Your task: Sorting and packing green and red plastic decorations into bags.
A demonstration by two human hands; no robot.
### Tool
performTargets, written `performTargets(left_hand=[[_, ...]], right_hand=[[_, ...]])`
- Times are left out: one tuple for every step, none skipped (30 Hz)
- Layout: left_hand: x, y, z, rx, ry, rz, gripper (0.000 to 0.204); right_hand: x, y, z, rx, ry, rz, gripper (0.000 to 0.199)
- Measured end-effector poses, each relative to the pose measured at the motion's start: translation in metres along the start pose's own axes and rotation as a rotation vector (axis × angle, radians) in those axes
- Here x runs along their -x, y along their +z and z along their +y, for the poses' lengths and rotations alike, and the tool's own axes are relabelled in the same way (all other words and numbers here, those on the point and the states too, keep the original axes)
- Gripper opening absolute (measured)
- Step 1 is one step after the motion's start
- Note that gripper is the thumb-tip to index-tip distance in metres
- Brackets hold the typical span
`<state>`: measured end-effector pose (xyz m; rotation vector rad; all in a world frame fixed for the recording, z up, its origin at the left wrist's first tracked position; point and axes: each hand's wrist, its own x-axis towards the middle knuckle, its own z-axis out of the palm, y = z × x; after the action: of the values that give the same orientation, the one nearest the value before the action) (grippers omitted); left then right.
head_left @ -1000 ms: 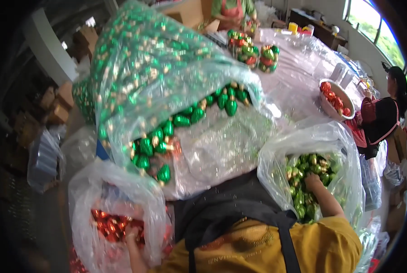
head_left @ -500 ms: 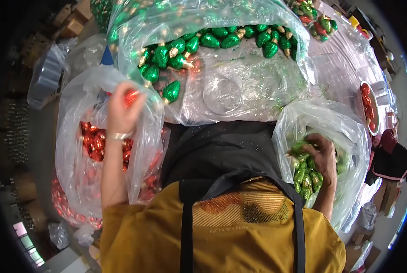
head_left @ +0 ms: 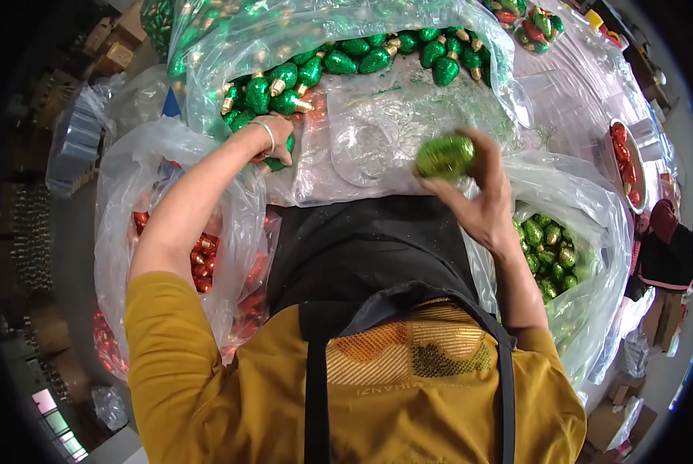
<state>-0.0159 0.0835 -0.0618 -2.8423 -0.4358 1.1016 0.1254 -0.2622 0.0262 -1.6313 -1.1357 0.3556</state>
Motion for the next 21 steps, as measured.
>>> performTargets(left_hand=[[0.001,-0.003,-0.001,-0.009,0.005,0.005,0.068],[0.007,-0.005,-0.001,0.117,0.009,0.119,0.066],[0.014,-0.006,-0.001,0.245,0.014,0.233,0.064],[0.022,-0.004,-0.002,0.375,0.017,0.344,0.063],[0.03,-0.003,-0.007,0.37,0.017,0.346,0.063],[0.038,-0.003,-0.013,0.758,-0.007,0.509,0.062],[0.046,-0.003,-0.017,1.153,-0.037,0.67,0.061],[0.052,-0.013,-0.013,1.446,0.087,0.834,0.057],[0.059,-0.025,-0.003,1.742,0.216,0.995,0.053],[0.063,-0.04,0.01,1.753,0.22,0.994,0.053],[0.068,-0.057,0.03,1.836,0.304,1.209,0.052],[0.071,-0.068,0.049,1.907,0.384,1.439,0.05],[0.066,-0.077,0.067,1.857,0.383,1.513,0.05],[0.061,-0.083,0.084,1.803,0.375,1.589,0.049],[0.057,-0.087,0.1,1.781,0.4,1.581,0.047],[0.055,-0.089,0.109,1.761,0.427,1.567,0.045],[0.051,-0.082,0.109,1.772,0.418,1.576,0.045],[0.042,-0.072,0.107,1.741,0.433,1.518,0.046],[0.038,-0.063,0.107,1.708,0.448,1.452,0.047],[0.035,-0.056,0.107,1.672,0.462,1.386,0.048],[0.031,-0.05,0.107,1.676,0.451,1.386,0.048]], right_hand=[[-0.017,0.013,0.0,-0.033,-0.146,0.045,0.065],[-0.032,0.025,0.002,-0.07,-0.296,0.091,0.064],[-0.046,0.035,0.007,-0.069,-0.302,0.101,0.064],[-0.057,0.047,0.014,-0.037,-0.323,0.027,0.062],[-0.063,0.054,0.019,-0.002,-0.341,-0.049,0.061],[-0.063,0.056,0.02,-0.001,-0.342,-0.045,0.061],[-0.065,0.057,0.023,0.161,-0.391,-0.088,0.055],[-0.066,0.056,0.025,0.331,-0.433,-0.127,0.05],[-0.065,0.057,0.027,0.5,-0.473,-0.172,0.045],[-0.064,0.059,0.028,0.508,-0.47,-0.179,0.045],[-0.062,0.061,0.029,0.55,-0.483,-0.187,0.041],[-0.061,0.063,0.027,0.59,-0.502,-0.199,0.038],[-0.062,0.066,0.027,0.631,-0.522,-0.208,0.035],[-0.063,0.068,0.025,0.635,-0.532,-0.223,0.035],[-0.063,0.07,0.024,0.671,-0.53,-0.223,0.031],[-0.061,0.07,0.023,0.707,-0.524,-0.222,0.027],[-0.059,0.069,0.023,0.743,-0.518,-0.221,0.024],[-0.06,0.069,0.024,0.744,-0.523,-0.235,0.024],[-0.059,0.069,0.025,0.78,-0.485,-0.18,0.022],[-0.058,0.069,0.026,0.814,-0.447,-0.124,0.02],[-0.058,0.069,0.027,0.844,-0.409,-0.066,0.018]])
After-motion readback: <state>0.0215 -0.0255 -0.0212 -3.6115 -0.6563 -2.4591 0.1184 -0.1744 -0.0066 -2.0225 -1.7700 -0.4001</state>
